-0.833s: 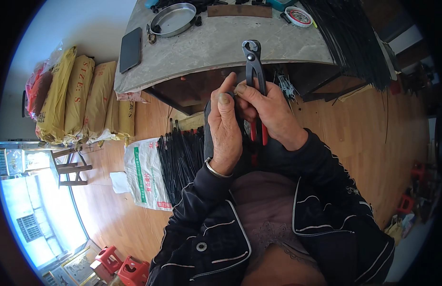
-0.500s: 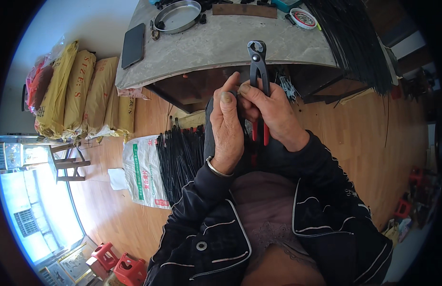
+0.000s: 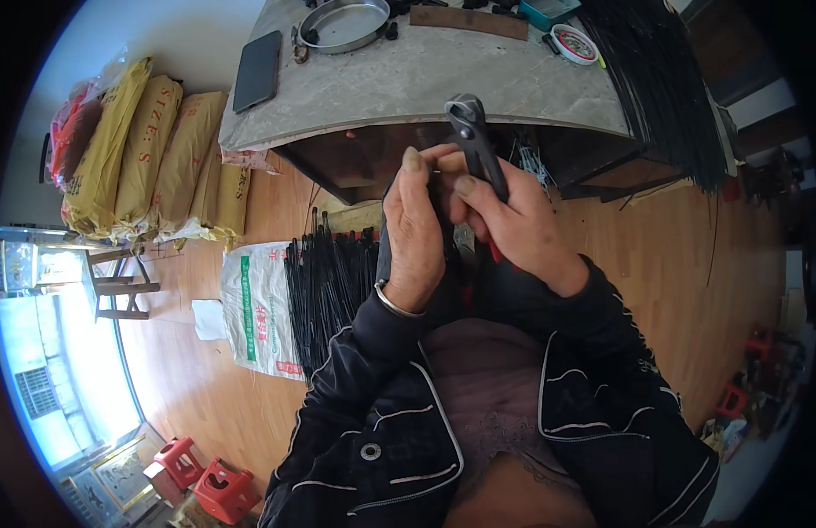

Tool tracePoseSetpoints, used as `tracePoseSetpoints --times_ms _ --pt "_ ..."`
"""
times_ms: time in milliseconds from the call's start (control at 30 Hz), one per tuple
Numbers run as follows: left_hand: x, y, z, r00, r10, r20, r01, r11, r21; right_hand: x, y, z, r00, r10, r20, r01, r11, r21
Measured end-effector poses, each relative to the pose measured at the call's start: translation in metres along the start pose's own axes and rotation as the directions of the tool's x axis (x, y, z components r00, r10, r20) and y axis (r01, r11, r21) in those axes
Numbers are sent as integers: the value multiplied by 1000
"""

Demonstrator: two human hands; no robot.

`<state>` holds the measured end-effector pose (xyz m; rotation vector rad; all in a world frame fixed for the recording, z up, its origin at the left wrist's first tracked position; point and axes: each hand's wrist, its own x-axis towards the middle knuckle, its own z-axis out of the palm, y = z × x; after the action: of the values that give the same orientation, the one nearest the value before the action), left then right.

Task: Assembling plastic components onto bundles of thin black rods or cable ties using pliers.

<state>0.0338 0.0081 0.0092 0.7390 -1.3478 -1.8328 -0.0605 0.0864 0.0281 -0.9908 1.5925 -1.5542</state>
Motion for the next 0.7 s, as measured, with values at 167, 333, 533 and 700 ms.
tracePoseSetpoints --times_ms 167,333,533,700 --pt "13 -16 -14 993 -115 16 116 983 -140 -16 -29 -33 851 359 384 -374 927 -38" --pt "5 2 -1 989 -143 -30 142 990 -24 -25 -26 -42 665 480 573 -569 822 -29" --pt "2 -2 -1 980 -148 134 138 987 81 -28 -44 -55 560 553 616 -708 706 10" --pt "-6 -10 4 987 -120 110 105 985 137 -22 -59 -51 515 712 477 -635 691 -345"
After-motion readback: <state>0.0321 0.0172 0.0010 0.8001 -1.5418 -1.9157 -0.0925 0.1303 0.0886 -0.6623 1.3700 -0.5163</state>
